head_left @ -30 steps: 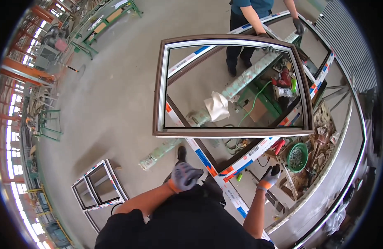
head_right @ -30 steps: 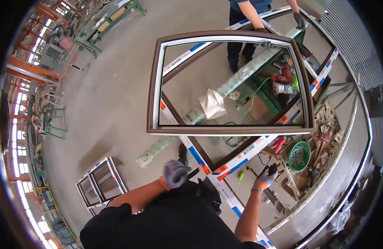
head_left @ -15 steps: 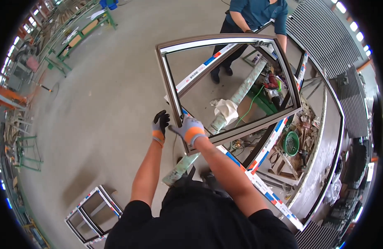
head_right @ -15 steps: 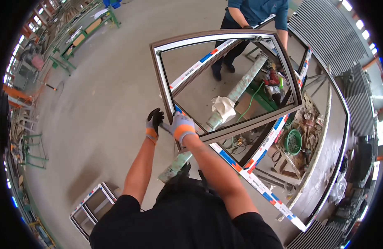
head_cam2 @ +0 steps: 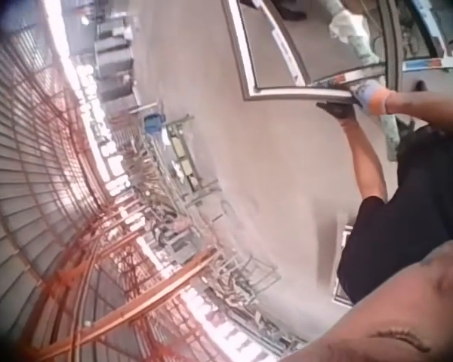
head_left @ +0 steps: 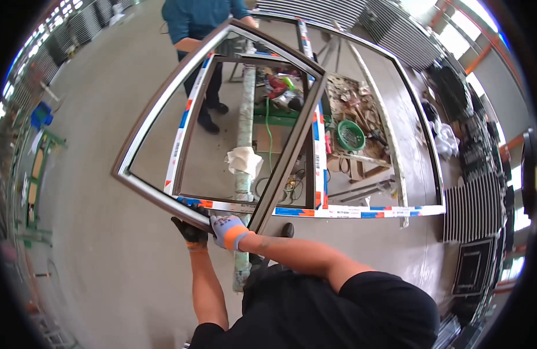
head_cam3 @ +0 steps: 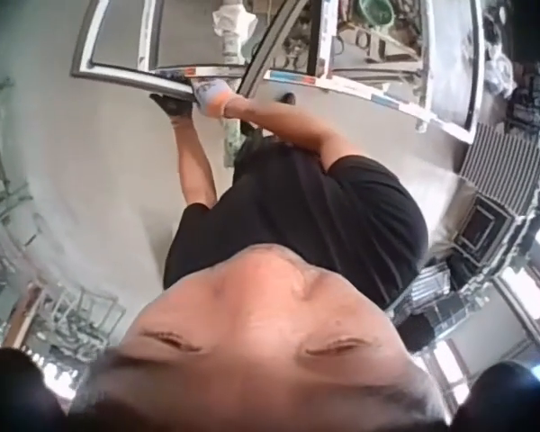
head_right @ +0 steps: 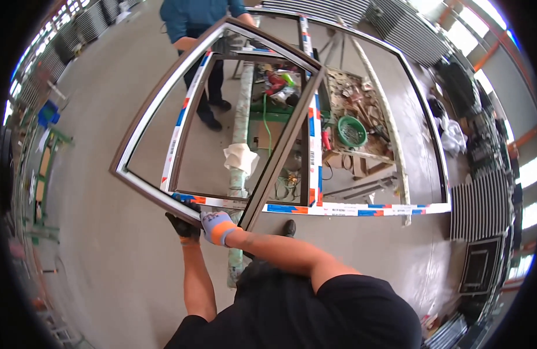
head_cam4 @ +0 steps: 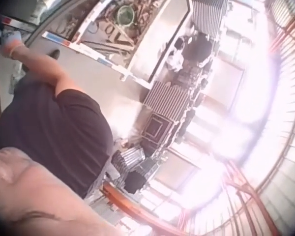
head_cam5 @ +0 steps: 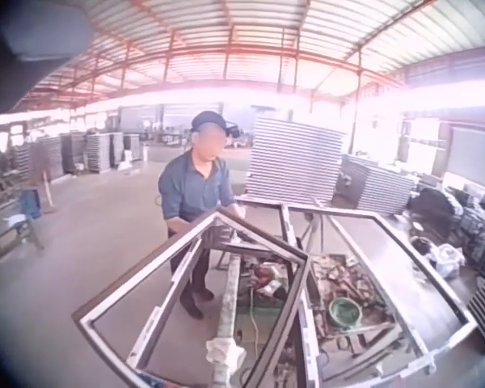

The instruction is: The recorder assembles metal window frames by inserting glass, securing with screws using a drill, and applying sealant.

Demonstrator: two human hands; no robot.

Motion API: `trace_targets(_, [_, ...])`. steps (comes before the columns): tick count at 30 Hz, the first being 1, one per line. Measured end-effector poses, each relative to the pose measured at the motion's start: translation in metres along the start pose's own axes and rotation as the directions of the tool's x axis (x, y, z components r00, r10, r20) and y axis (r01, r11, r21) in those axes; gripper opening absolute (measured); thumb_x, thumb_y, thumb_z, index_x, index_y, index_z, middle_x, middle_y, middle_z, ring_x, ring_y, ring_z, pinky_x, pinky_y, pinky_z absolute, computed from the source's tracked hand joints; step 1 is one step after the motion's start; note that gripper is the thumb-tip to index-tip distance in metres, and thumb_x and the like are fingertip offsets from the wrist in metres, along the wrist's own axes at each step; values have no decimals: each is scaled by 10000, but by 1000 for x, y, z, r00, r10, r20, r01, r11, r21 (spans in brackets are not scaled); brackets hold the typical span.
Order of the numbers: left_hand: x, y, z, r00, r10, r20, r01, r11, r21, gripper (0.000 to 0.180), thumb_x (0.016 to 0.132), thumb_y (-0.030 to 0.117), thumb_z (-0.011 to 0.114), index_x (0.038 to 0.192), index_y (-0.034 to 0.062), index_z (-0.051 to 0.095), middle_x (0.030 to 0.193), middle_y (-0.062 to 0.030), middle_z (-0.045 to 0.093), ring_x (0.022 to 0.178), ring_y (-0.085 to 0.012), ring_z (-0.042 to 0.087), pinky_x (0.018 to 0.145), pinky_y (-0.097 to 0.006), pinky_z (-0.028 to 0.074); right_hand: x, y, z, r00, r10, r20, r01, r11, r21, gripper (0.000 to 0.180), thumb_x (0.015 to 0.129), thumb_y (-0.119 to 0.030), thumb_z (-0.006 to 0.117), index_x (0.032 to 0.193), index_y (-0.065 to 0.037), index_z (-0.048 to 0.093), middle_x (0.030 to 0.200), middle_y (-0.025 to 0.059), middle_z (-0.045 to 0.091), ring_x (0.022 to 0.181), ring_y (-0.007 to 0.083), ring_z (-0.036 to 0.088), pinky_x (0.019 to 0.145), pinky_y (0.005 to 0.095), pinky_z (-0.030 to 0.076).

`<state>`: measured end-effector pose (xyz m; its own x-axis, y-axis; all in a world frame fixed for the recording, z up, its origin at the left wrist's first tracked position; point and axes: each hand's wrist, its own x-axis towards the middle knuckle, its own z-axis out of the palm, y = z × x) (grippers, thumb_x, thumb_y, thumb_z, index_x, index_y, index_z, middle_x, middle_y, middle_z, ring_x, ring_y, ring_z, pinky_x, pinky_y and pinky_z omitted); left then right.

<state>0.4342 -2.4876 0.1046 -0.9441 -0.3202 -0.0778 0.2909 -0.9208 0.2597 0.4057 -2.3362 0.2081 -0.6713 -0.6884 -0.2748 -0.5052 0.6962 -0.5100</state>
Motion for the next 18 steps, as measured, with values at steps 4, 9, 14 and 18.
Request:
trace_targets(4, [-7,-9,75,977,76,-198,-59,994,88,599,964,627,389,1177,101,583,714,14,461,611,-139,451,581,-319,430,-29,-1,-25,999,-21,30,20,999,44,354,814,-200,600,1085,15,524,973,201,671,919,378,660,799,457,511])
trace_targets(9, [-10,5,127,992,126,-22,-116,961,250,705,827,758,508,967,68,557,670,4,385,566,-126,342,564,-307,305,-63,1,-72,986,-146,-82,157,977,147,400,829,-269,649,1109,-16,517,1045,194,624,990,360,629,897,447,470])
trace_targets(14, [-20,26,195,913,134,385,-321,818,478,756,803,726,588,1095,30,542,700,-37,450,611,-137,394,582,-290,313,-117,38,-119,818,-317,-481,433,889,150,669,795,-418,740,1289,-29,511,1104,175,597,1063,351,572,971,443,426])
trace_targets(18, [-28,14,243,892,32,451,-329,729,600,514,893,536,573,1054,53,501,756,-26,469,646,-122,390,593,-289,331,-158,145,-126,730,-55,-681,284,931,229,509,807,-288,740,1208,-16,582,1062,173,639,985,349,608,876,421,488])
